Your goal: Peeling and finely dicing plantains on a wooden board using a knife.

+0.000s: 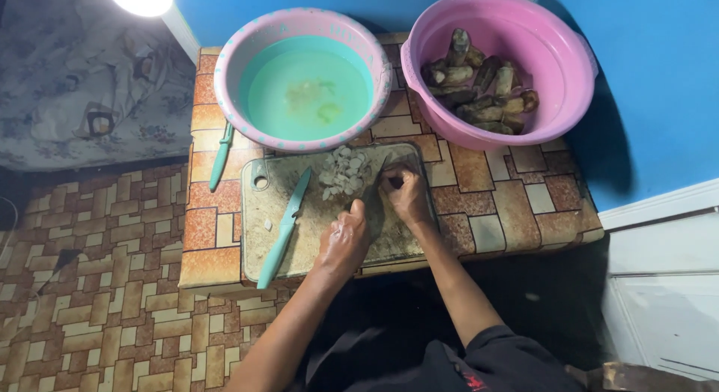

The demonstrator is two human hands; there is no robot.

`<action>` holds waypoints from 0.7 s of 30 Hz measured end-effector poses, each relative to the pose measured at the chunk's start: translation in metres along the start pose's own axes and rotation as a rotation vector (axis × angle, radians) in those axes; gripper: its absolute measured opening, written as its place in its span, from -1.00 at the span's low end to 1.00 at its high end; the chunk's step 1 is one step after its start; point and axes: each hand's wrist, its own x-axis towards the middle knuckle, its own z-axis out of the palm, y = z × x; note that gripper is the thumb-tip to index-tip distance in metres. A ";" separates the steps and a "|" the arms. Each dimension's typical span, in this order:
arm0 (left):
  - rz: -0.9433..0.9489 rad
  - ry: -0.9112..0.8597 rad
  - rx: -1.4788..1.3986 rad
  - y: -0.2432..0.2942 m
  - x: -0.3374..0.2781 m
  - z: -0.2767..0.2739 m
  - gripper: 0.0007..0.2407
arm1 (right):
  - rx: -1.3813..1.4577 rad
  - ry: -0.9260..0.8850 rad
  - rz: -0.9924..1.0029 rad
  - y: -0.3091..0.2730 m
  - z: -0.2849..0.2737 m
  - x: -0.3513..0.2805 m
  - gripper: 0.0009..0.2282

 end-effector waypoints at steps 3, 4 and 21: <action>0.039 -0.058 -0.049 -0.011 0.014 0.012 -0.62 | 0.022 -0.025 0.061 -0.007 -0.003 0.002 -0.97; 0.039 -0.061 -0.047 -0.013 0.021 0.014 -0.62 | 0.023 -0.024 0.065 -0.007 -0.003 0.004 -0.97; -0.025 -0.138 -0.194 -0.010 0.003 -0.009 -0.71 | 0.011 0.003 0.054 -0.002 -0.002 0.004 -0.95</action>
